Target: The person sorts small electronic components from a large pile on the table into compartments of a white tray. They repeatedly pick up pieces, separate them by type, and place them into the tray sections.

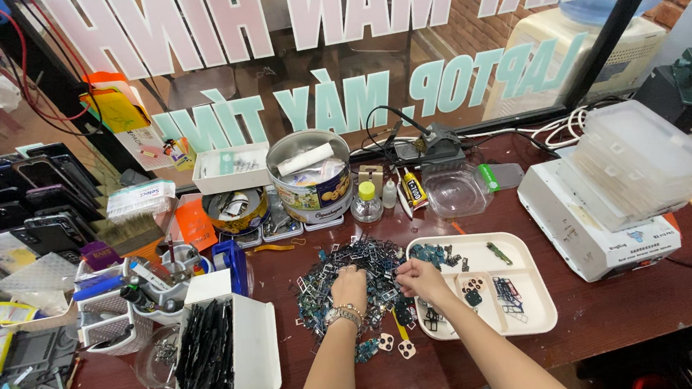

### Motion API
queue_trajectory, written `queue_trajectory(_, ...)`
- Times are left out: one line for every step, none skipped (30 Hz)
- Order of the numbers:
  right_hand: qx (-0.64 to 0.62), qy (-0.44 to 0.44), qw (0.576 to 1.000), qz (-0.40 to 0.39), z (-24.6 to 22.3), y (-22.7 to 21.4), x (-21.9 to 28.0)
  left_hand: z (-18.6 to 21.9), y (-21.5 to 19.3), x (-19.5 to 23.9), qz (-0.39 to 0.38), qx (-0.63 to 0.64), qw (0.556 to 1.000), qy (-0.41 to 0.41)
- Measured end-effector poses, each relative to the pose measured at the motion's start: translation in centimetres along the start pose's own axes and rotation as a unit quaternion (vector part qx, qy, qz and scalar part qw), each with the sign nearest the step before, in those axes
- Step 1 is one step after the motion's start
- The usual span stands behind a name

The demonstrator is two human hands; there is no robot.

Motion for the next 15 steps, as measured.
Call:
queue_trajectory(0.005, 0.002, 1.0, 0.003, -0.1, 0.2, -0.1, 0.0, -0.4, 0.0, -0.001, -0.01, 1.0, 0.008)
queue_trajectory(0.01, 0.005, 1.0, 0.005, -0.1, 0.3, 0.0, 0.2, -0.9, 0.1, -0.002, -0.019, 1.0, 0.017)
queue_trajectory(0.015, 0.008, 1.0, 0.008, -0.2, 0.4, 0.0, 0.3, -1.4, 0.2, 0.019, 0.012, 1.0, 0.003)
queue_trajectory(0.014, 0.005, 1.0, 0.006, -0.3, 0.5, 0.0, 0.5, -1.8, 0.3, 0.04, 0.043, 0.998, -0.01)
queue_trajectory(0.013, 0.002, 1.0, 0.004, -0.5, 0.5, 0.0, 0.6, -2.1, 0.3, 0.061, 0.073, 0.995, -0.024)
queue_trajectory(0.012, 0.001, 1.0, 0.003, -0.5, 0.6, 0.0, 0.7, -2.3, 0.3, 0.043, 0.117, 0.991, -0.051)
queue_trajectory(0.013, 0.003, 1.0, 0.005, -0.6, 0.6, 0.1, 0.7, -2.3, 0.3, 0.025, 0.16, 0.984, -0.078)
queue_trajectory(0.014, 0.004, 1.0, 0.007, -0.8, 0.7, 0.2, 0.6, -2.2, 0.2, 0.007, 0.203, 0.974, -0.105)
queue_trajectory(0.015, 0.005, 1.0, 0.008, -0.9, 0.7, 0.3, 0.5, -2.1, 0.1, 0.005, 0.247, 0.96, -0.131)
queue_trajectory(-0.009, 0.003, 1.0, 0.005, -0.9, 0.9, 0.4, 0.4, -1.8, 0.0, 0.003, 0.291, 0.944, -0.157)
queue_trajectory(-0.032, 0.001, 0.999, 0.003, -1.0, 1.0, 0.4, 0.2, -1.4, -0.2, 0.0, 0.334, 0.925, -0.183)
queue_trajectory(-0.055, -0.001, 0.998, 0.002, -1.2, 0.9, 0.5, 0.0, -0.9, -0.4, -0.016, 0.447, 0.869, -0.21)
queue_trajectory(-0.066, -0.001, 0.998, -0.001, -1.3, 0.7, 0.5, -0.1, -0.5, -0.6, -0.032, 0.553, 0.799, -0.233)
queue_trajectory(-0.078, 0.002, 0.997, -0.004, -1.4, 0.6, 0.5, -0.2, 0.0, -0.3, -0.049, 0.649, 0.716, -0.255)
queue_trajectory(-0.089, 0.004, 0.996, -0.007, -1.5, 0.5, 0.6, -0.1, 0.3, 0.0, -0.047, 0.678, 0.688, -0.255)
Point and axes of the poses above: each hand's wrist, its own x-axis away from the middle knuckle, its own y-axis out of the palm, z = x × y, the point moved 1 cm from there along -x, towards the middle knuckle, and after that the axes turned 12 degrees about -x, right-handed, at the moved point
